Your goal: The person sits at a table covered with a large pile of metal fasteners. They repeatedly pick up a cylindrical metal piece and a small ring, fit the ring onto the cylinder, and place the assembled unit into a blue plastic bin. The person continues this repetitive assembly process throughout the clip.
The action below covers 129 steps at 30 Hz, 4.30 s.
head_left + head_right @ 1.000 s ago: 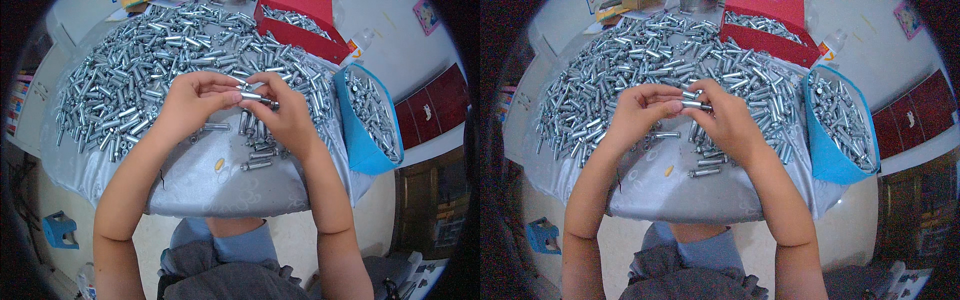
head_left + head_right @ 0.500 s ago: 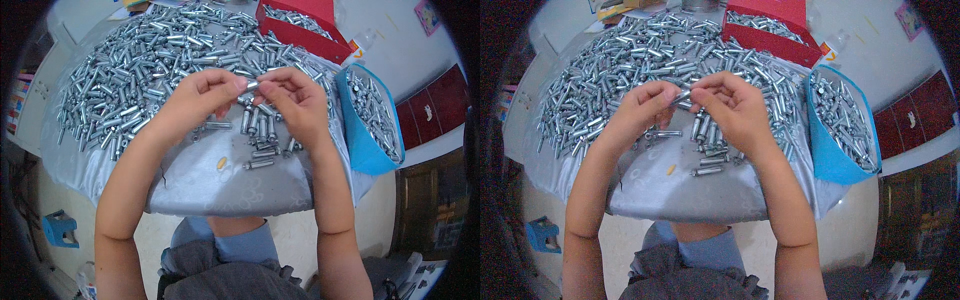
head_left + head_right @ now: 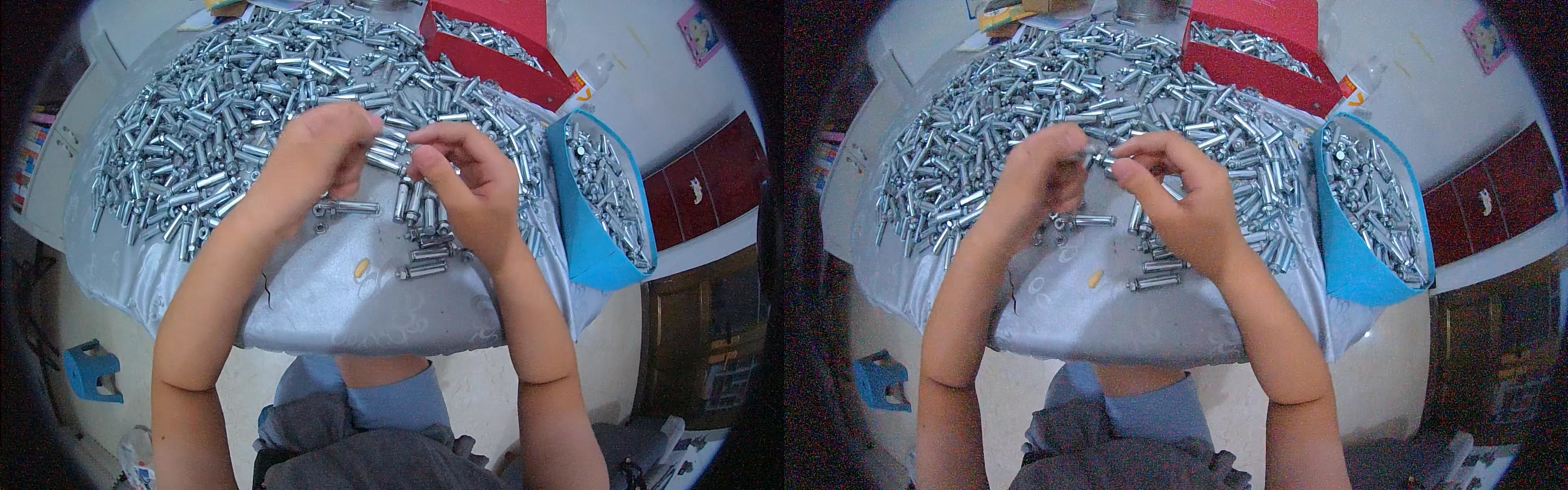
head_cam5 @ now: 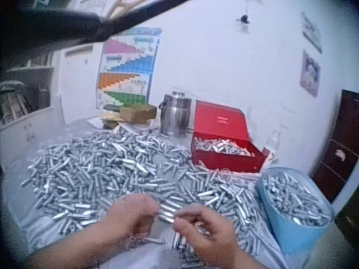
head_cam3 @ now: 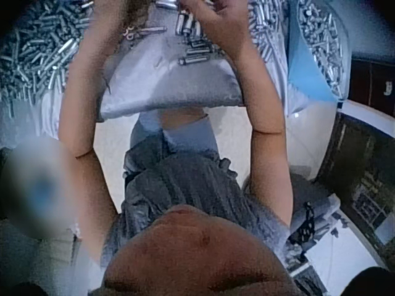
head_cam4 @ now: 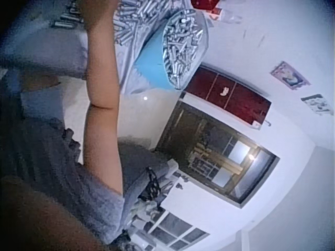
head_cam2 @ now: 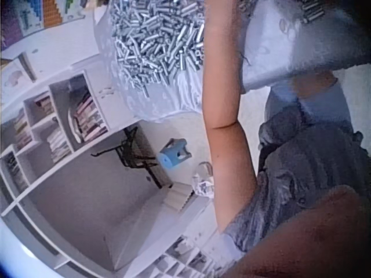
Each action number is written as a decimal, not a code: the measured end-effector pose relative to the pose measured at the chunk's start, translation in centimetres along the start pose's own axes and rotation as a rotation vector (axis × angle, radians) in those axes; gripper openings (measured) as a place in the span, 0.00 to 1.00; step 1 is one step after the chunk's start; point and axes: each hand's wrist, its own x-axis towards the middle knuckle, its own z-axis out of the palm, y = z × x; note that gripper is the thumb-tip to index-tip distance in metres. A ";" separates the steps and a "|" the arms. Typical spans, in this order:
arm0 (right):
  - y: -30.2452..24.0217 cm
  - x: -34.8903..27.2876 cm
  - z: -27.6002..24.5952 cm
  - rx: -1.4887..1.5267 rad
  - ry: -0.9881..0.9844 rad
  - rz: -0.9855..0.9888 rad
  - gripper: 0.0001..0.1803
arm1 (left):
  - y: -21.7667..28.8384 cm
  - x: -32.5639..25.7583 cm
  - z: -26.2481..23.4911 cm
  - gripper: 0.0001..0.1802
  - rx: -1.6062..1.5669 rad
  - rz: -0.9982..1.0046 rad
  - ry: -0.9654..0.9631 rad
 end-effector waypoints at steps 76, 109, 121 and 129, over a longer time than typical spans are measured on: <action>5.8 2.5 -8.7 -0.761 0.092 0.219 0.15 | -0.2 2.0 -2.1 0.14 -0.095 0.000 0.313; 6.5 0.8 -12.0 -1.011 0.216 0.347 0.17 | -0.7 1.8 -1.2 0.14 0.083 0.026 0.337; 4.5 -0.3 -4.9 -1.033 -0.226 0.014 0.35 | -0.5 1.6 -0.7 0.15 0.155 0.040 0.343; 3.7 -0.5 -2.2 -0.895 -0.251 -0.192 0.40 | -0.6 1.4 -0.4 0.14 0.155 0.041 0.360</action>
